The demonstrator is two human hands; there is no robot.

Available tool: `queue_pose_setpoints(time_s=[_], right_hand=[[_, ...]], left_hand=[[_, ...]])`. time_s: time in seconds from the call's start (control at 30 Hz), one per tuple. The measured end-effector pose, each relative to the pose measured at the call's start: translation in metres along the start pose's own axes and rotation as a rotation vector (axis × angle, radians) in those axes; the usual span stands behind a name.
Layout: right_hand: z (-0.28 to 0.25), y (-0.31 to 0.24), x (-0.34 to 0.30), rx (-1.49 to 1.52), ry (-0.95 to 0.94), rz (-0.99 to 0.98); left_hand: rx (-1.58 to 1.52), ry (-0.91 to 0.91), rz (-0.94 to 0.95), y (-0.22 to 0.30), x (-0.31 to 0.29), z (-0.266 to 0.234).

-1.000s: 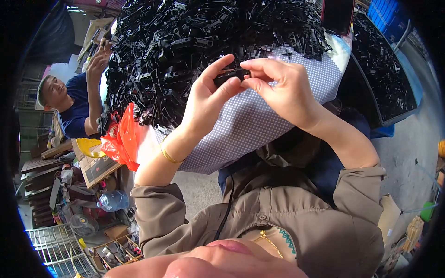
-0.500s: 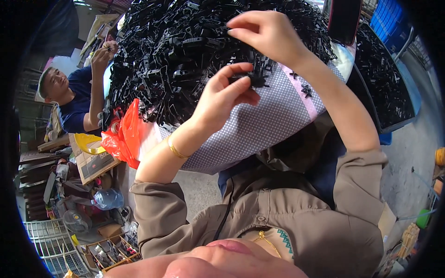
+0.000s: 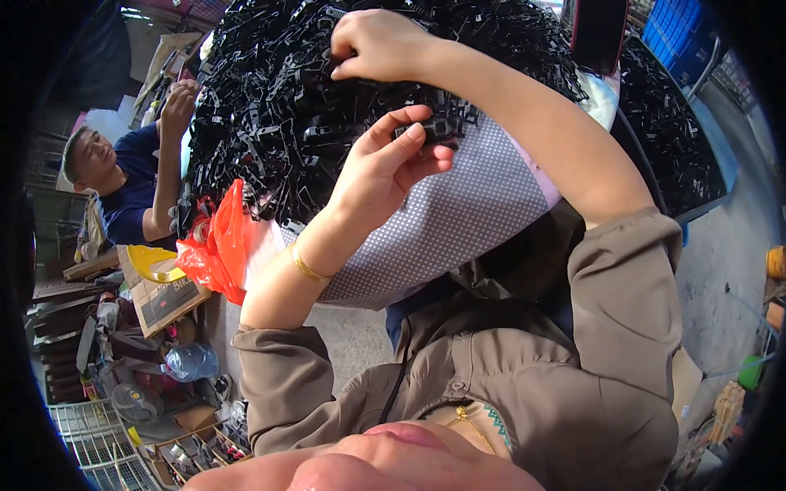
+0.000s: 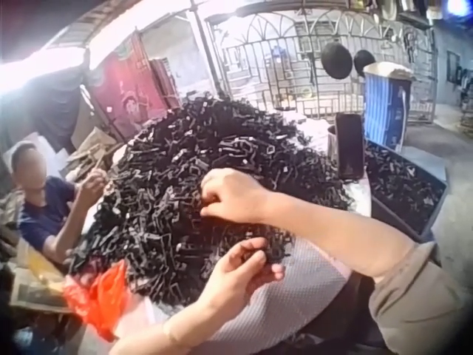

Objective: Inspecting and sorting small black plastic components on a production workbench.

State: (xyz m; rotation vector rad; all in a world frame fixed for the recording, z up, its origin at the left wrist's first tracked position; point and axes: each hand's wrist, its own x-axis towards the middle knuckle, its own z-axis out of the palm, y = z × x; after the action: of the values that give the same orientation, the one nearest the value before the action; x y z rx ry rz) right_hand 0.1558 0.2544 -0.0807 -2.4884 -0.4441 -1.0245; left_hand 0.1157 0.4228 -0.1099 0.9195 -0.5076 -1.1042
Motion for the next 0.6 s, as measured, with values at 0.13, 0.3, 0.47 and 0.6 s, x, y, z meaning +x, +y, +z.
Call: queue_pose_setpoints(time_s=[0.13,0.3,0.47,0.6], right_hand=[[-0.05,-0.014,-0.031,0.206,-0.113,0.224],[-0.09,-0.032,-0.09,0.161,-0.28,0.469],[-0.091,-0.06,-0.126,0.379,-0.047,0.648],[-0.085,-0.063,-0.133,0.605,0.011,0.707]], left_hand=[[-0.015,0.005,0.002,0.0,-0.001,-0.004],[-0.055,0.005,-0.039,-0.002,-0.002,0.002],[0.036,0.058,0.011,-0.006,0.001,0.004],[0.101,0.053,0.03,-0.009,0.002,0.007]])
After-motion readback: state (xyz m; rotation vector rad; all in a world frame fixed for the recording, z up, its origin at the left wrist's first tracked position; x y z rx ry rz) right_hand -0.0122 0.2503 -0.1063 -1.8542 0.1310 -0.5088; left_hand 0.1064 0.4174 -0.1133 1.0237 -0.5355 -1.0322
